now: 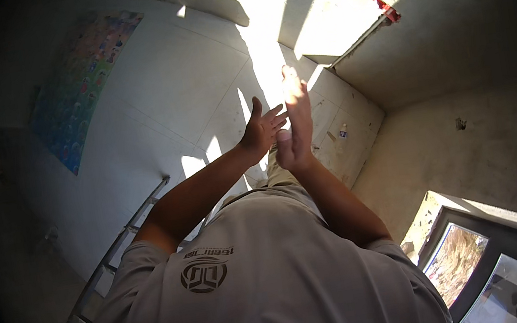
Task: The person applies sealant along the edges of a window frame using a caulking gun. They retrieve a new sealant cartridge, cut the tip, and reload the gun before continuing to apply sealant to different sections of the frame.
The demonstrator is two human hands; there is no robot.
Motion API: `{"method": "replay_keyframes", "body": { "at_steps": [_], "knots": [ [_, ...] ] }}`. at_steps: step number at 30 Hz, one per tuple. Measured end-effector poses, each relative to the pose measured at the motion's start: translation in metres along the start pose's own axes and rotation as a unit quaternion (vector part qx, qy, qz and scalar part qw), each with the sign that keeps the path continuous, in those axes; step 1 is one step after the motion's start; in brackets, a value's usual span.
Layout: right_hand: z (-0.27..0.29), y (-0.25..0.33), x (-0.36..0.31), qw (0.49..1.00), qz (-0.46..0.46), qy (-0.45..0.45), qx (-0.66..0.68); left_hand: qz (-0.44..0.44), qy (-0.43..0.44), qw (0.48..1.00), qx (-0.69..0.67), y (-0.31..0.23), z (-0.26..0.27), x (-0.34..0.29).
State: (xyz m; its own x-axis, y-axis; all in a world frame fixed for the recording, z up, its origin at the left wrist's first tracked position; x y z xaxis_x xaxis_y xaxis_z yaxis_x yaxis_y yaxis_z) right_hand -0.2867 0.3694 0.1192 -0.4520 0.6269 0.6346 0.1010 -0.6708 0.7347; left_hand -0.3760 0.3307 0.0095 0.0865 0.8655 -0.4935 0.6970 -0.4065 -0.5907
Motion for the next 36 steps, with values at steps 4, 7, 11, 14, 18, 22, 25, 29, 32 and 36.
{"method": "replay_keyframes", "body": {
  "at_steps": [4,7,11,14,18,22,25,29,32,36],
  "knots": [
    [-0.101,-0.106,-0.012,0.949,-0.051,0.29,-0.116,-0.196,-0.131,0.958,-0.164,-0.131,0.056,-0.018],
    [-0.152,-0.174,0.006,0.839,-0.441,0.277,0.159,-0.378,-0.135,0.913,0.075,-0.219,0.096,-0.05],
    [-0.261,-0.134,0.107,0.671,-0.448,0.294,0.512,-0.478,-0.292,0.686,0.464,-0.243,0.116,-0.061],
    [-0.336,-0.08,0.187,0.459,-0.478,0.286,0.693,-0.449,-0.41,0.565,0.558,-0.257,0.183,-0.096],
    [-0.426,-0.027,0.254,0.406,-0.47,0.277,0.733,-0.464,-0.423,0.771,0.107,-0.293,0.297,-0.168],
    [-0.535,0.029,0.274,0.377,-0.461,0.32,0.737,-0.572,-0.204,0.79,-0.09,-0.358,0.336,-0.224],
    [-0.613,0.069,0.278,0.364,-0.442,0.366,0.734,-0.534,-0.207,0.796,-0.197,-0.401,0.365,-0.266],
    [-0.707,0.114,0.28,0.4,-0.359,0.428,0.726,-0.513,-0.347,0.754,-0.22,-0.445,0.421,-0.33],
    [-0.778,0.14,0.275,0.475,-0.261,0.474,0.694,-0.512,-0.408,0.699,-0.288,-0.465,0.462,-0.367],
    [-0.864,0.162,0.27,0.534,-0.213,0.532,0.622,-0.434,-0.499,0.706,-0.253,-0.5,0.538,-0.416]
  ]
}}
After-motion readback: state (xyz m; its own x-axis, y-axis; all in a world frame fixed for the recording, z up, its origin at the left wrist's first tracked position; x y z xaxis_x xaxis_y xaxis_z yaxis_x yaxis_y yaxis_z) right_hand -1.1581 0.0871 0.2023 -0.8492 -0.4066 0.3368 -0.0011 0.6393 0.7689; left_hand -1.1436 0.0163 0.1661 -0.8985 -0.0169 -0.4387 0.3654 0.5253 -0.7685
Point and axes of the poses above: each hand's wrist, its own x-axis towards the middle knuckle, its own z-axis out of the back of the hand, y = z × x, the point moved 4 cm from there along x, towards the middle knuckle, and after that the axes turned 4 degrees about -x, right-handed, at the moved point
